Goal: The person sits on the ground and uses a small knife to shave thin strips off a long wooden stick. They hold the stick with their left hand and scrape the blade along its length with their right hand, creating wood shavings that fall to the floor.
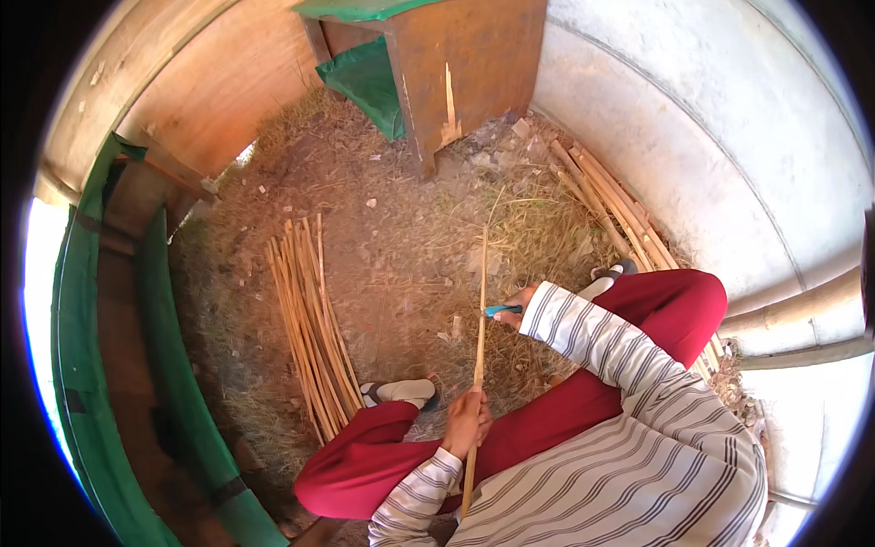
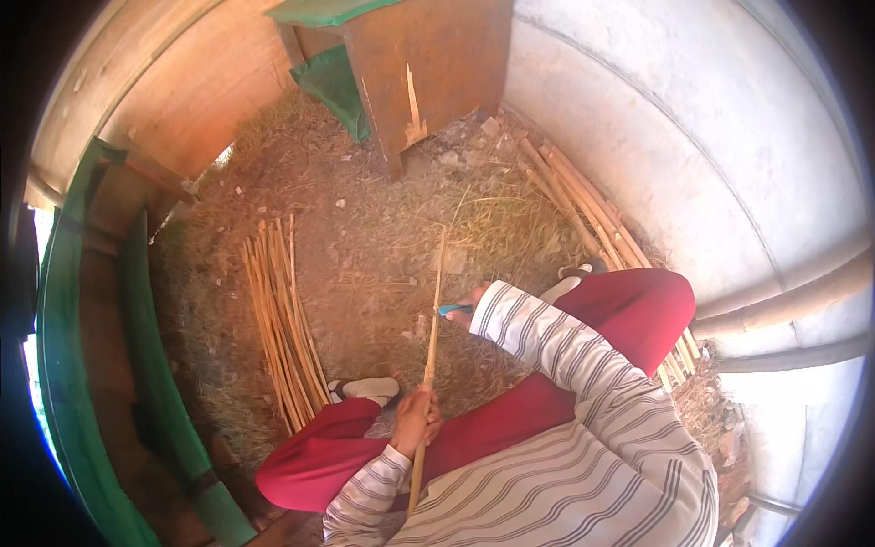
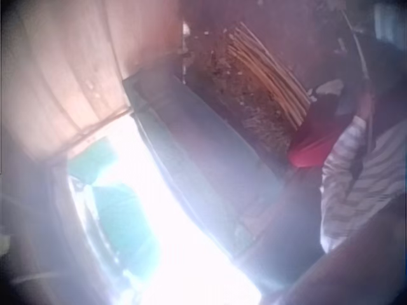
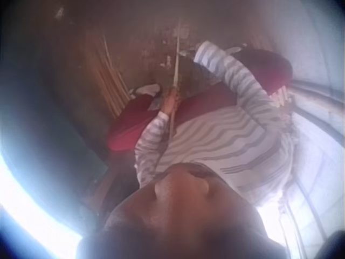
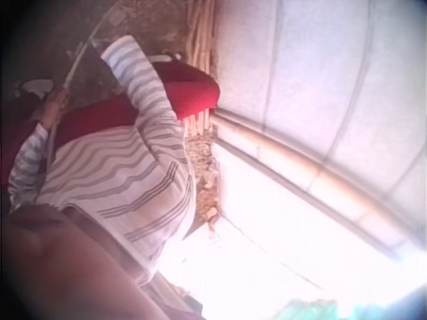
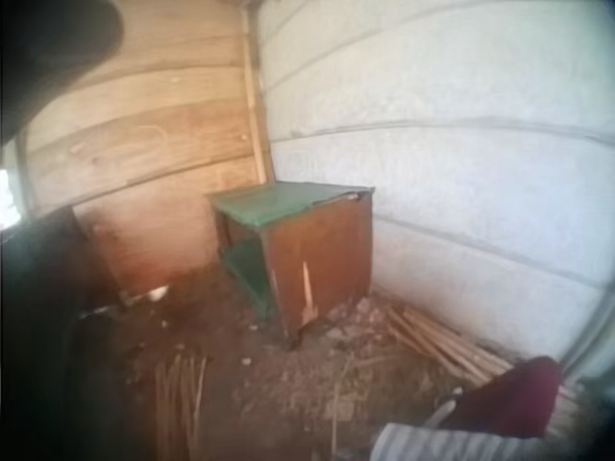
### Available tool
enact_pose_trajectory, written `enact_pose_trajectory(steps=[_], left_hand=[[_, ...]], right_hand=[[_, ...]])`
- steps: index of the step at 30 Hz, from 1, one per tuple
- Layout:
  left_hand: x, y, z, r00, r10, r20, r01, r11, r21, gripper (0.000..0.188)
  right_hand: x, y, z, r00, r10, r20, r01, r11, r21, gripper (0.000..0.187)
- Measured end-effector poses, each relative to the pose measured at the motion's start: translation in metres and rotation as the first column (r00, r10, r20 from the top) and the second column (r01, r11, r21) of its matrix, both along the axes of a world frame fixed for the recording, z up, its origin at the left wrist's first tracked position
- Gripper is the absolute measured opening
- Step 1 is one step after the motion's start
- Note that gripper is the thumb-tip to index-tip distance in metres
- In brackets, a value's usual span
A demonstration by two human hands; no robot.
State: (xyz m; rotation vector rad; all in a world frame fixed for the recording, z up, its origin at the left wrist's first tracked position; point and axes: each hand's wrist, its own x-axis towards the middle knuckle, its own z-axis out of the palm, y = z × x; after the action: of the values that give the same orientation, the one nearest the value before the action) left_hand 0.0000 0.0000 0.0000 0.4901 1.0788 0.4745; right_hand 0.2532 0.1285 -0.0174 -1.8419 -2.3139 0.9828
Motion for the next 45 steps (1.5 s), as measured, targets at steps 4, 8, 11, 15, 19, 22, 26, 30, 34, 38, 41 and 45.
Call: enact_pose_trajectory(steps=[4, 8, 11, 15, 19, 22, 26, 30, 34, 38, 41, 45], left_hand=[[0.008, -0.007, 0.002, 1.0, -0.01, -0.007, 0.01, 1.0, -0.014, 0.028], [-0.001, -0.015, 0.025, 0.996, -0.089, -0.029, 0.094, 0.949, 0.3, 0.03], [0.0, 0.0, 0.033, 0.999, -0.052, -0.009, 0.052, 0.956, 0.287, 0.033], [-0.008, 0.002, 0.016, 0.999, 0.004, -0.036, 0.0, 0.996, 0.09, 0.036], [-0.004, 0.01, 0.008, 0.997, 0.02, -0.072, -0.018, 0.999, 0.027, 0.038], [-0.002, 0.009, 0.007, 0.989, 0.006, -0.147, 0.007, 0.996, 0.084, 0.038], [-0.005, 0.006, 0.006, 0.986, 0.012, -0.166, 0.014, 0.988, 0.152, 0.039], [-0.003, 0.006, 0.004, 0.989, 0.007, -0.145, 0.01, 0.993, 0.115, 0.038], [-0.002, -0.001, 0.0, 0.985, 0.004, -0.17, 0.012, 0.996, 0.09, 0.035], [0.001, -0.004, 0.009, 0.979, -0.106, -0.171, 0.126, 0.986, 0.112, 0.034], [0.002, -0.017, 0.005, 0.972, -0.162, -0.167, 0.181, 0.978, 0.106, 0.034], [-0.004, -0.015, 0.004, 0.979, -0.155, -0.129, 0.165, 0.984, 0.071, 0.034]], right_hand=[[0.024, 0.036, -0.027, 0.971, -0.208, 0.117, 0.217, 0.974, -0.068, 0.045], [0.139, 0.069, -0.064, 0.704, -0.404, 0.585, 0.59, 0.791, -0.164, 0.065], [0.145, 0.057, -0.063, 0.59, -0.704, 0.394, 0.776, 0.63, -0.036, 0.069], [0.055, 0.024, 0.026, 0.886, -0.448, -0.118, 0.453, 0.891, 0.015, 0.055], [-0.008, -0.017, 0.06, 0.955, -0.004, -0.297, 0.008, 1.0, 0.011, 0.04], [-0.021, -0.026, 0.046, 0.965, 0.064, -0.255, -0.05, 0.997, 0.063, 0.038], [-0.026, -0.023, 0.04, 0.952, 0.148, -0.266, -0.111, 0.982, 0.15, 0.035], [-0.026, -0.024, 0.02, 0.964, 0.181, -0.195, -0.144, 0.971, 0.188, 0.035], [-0.029, -0.018, 0.062, 0.985, -0.058, -0.162, 0.063, 0.998, 0.022, 0.037], [0.016, 0.014, -0.001, 0.983, -0.181, -0.023, 0.18, 0.983, -0.038, 0.042], [0.046, 0.039, -0.014, 0.963, -0.269, 0.018, 0.269, 0.952, -0.149, 0.049], [0.047, 0.054, -0.003, 0.957, -0.24, 0.161, 0.27, 0.942, -0.2, 0.055]])
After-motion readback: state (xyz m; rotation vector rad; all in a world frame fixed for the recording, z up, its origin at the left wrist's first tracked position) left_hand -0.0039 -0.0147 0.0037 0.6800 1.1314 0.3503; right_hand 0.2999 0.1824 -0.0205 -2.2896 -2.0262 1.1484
